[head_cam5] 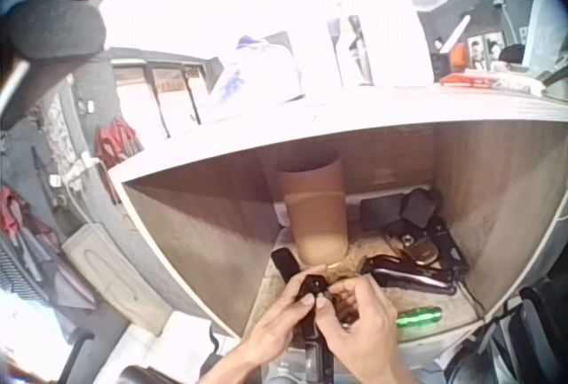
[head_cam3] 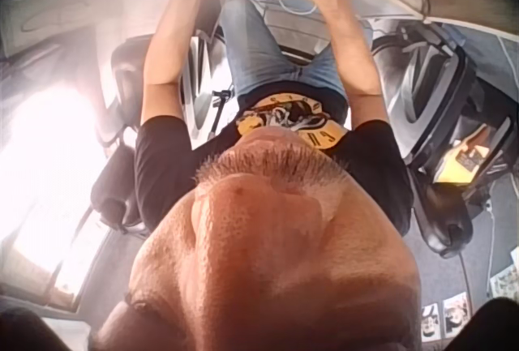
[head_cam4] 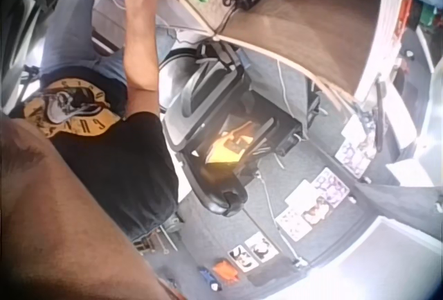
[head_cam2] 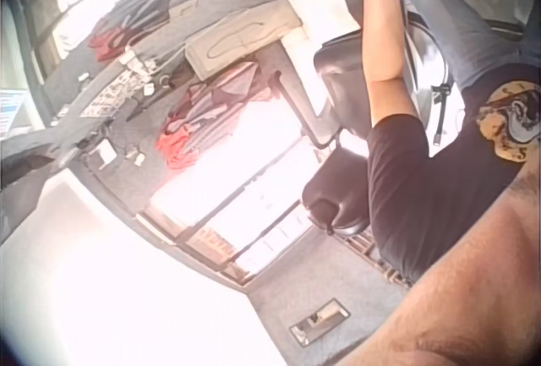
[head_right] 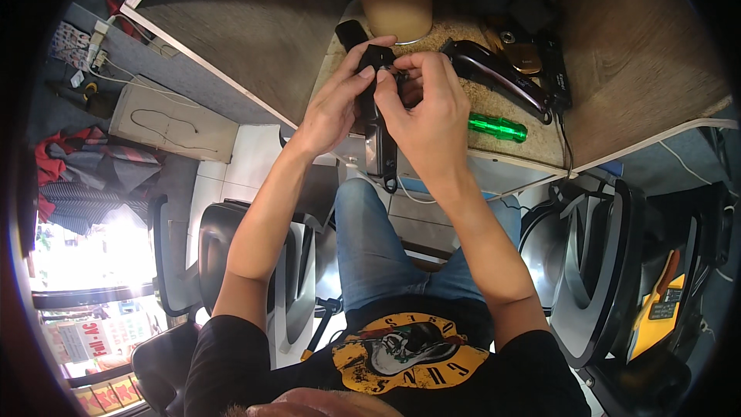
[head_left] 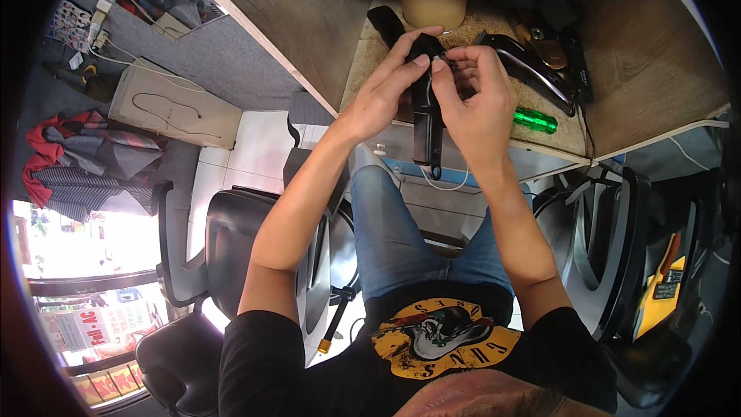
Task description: The person disassembles and repairs a pair of hair clippers at a workbench. They use a screwdriver to remove screws from the casing, detach internal components, and then reassemble the clipper head by fitting the blades and springs back into place by hand.
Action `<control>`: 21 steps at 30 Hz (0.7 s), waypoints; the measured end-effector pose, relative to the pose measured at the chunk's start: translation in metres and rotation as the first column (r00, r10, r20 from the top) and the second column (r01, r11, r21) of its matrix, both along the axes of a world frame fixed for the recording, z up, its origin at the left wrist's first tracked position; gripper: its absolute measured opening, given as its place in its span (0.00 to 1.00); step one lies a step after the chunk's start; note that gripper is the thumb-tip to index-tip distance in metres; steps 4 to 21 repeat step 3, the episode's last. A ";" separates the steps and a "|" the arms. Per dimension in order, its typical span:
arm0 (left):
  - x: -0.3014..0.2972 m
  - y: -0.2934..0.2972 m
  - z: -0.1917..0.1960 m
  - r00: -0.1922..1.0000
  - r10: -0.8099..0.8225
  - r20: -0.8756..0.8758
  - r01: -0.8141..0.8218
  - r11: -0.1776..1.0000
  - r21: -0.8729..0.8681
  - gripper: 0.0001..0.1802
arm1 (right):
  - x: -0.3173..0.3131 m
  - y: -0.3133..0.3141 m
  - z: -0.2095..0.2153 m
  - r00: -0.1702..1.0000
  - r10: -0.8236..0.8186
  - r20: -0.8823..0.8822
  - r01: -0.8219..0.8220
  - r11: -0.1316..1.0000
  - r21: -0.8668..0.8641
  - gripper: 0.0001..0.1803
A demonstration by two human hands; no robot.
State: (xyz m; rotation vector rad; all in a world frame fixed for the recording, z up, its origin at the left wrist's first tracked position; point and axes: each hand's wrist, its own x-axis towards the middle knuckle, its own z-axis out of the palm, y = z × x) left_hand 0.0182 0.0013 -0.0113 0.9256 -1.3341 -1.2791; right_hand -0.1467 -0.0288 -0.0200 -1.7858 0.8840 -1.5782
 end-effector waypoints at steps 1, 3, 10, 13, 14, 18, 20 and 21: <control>0.000 0.000 0.000 1.000 -0.001 0.000 0.001 1.000 0.001 0.33 | -0.001 0.000 -0.001 1.000 -0.001 0.000 0.001 1.000 0.001 0.12; -0.001 0.000 -0.001 1.000 0.010 -0.004 -0.010 1.000 -0.001 0.33 | -0.002 -0.001 -0.003 1.000 0.004 0.015 -0.005 0.999 0.037 0.12; -0.001 0.000 -0.001 1.000 0.010 -0.004 -0.010 1.000 -0.001 0.33 | -0.002 -0.001 -0.003 1.000 0.004 0.015 -0.005 0.999 0.037 0.12; -0.001 0.000 -0.001 1.000 0.010 -0.004 -0.010 1.000 -0.001 0.33 | -0.002 -0.001 -0.003 1.000 0.004 0.015 -0.005 0.999 0.037 0.12; -0.001 0.000 -0.001 1.000 0.010 -0.004 -0.010 1.000 -0.001 0.33 | -0.002 -0.001 -0.003 1.000 0.004 0.015 -0.005 0.999 0.037 0.12; -0.001 0.000 -0.001 1.000 0.010 -0.004 -0.010 1.000 -0.001 0.33 | -0.002 -0.001 -0.003 1.000 0.004 0.015 -0.005 0.999 0.037 0.12; -0.001 0.000 -0.001 1.000 0.010 -0.004 -0.010 1.000 -0.001 0.33 | -0.002 -0.001 -0.003 1.000 0.004 0.015 -0.005 0.999 0.037 0.12; -0.001 0.000 -0.001 1.000 0.010 -0.004 -0.010 1.000 -0.001 0.33 | -0.002 -0.001 -0.003 1.000 0.004 0.015 -0.005 0.999 0.037 0.12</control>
